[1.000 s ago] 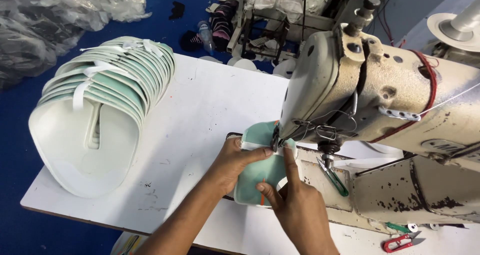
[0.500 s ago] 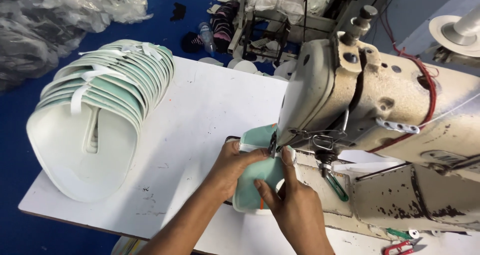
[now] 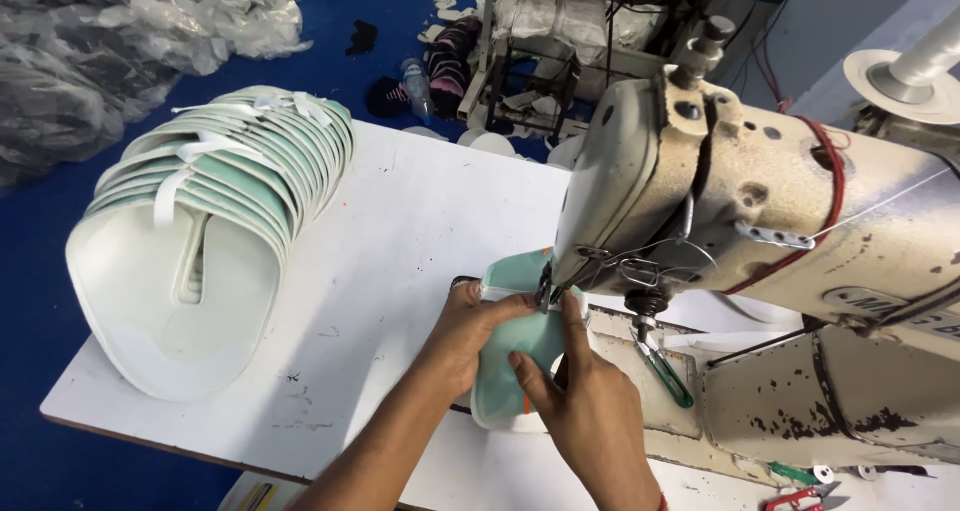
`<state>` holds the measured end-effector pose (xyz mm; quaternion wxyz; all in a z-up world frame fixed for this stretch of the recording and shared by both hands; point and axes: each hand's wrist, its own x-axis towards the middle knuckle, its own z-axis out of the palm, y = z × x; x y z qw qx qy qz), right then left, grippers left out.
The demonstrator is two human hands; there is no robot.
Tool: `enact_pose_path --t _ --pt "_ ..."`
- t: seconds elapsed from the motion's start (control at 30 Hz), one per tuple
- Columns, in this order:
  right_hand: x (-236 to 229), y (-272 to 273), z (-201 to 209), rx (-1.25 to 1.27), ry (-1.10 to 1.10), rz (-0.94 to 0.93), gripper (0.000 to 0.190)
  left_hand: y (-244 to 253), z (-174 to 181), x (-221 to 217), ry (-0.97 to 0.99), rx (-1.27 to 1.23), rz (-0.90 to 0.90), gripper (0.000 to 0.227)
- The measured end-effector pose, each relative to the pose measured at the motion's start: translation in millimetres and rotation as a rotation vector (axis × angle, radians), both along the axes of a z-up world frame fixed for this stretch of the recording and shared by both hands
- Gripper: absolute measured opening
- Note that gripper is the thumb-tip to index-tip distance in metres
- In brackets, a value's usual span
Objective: The person sews a white strap onto a light green face mask using a sewing machine. They repeatedly pick up masks from a stack, guide them under the needle to attach the strap, and then place the finished masks on the table.
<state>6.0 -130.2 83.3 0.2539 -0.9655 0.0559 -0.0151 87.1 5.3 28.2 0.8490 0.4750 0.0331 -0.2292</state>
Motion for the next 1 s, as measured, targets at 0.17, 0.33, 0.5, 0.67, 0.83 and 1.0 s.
enact_pose_path --t 0.17,0.33,0.5,0.67,0.83,1.0 --pt "-1.5 -0.5 -4.9 0.001 -0.011 -0.004 0.096 -0.6 1.3 -0.5 0.016 0.009 -0.011 0.013" --pt "-3.1 0.1 -14.2 -0.015 -0.106 0.025 0.093 0.5 -6.5 4.9 -0.001 -0.013 -0.044 0.017" --pt "-3.2 3.6 -13.6 -0.04 -0.105 0.002 0.094 0.0 -10.8 8.8 -0.005 -0.001 -0.051 0.023" --pt "-3.7 1.3 -19.4 -0.041 -0.137 0.009 0.093 4.1 -2.1 9.3 0.032 0.046 -0.086 0.024" --pt "-0.3 -13.9 -7.3 -0.012 -0.107 -0.005 0.093 8.9 -24.3 6.2 0.133 0.086 -0.112 0.036" --pt "11.6 -65.3 13.2 -0.088 0.002 -0.043 0.05 -34.2 -67.3 -80.9 -0.101 0.349 0.287 0.041"
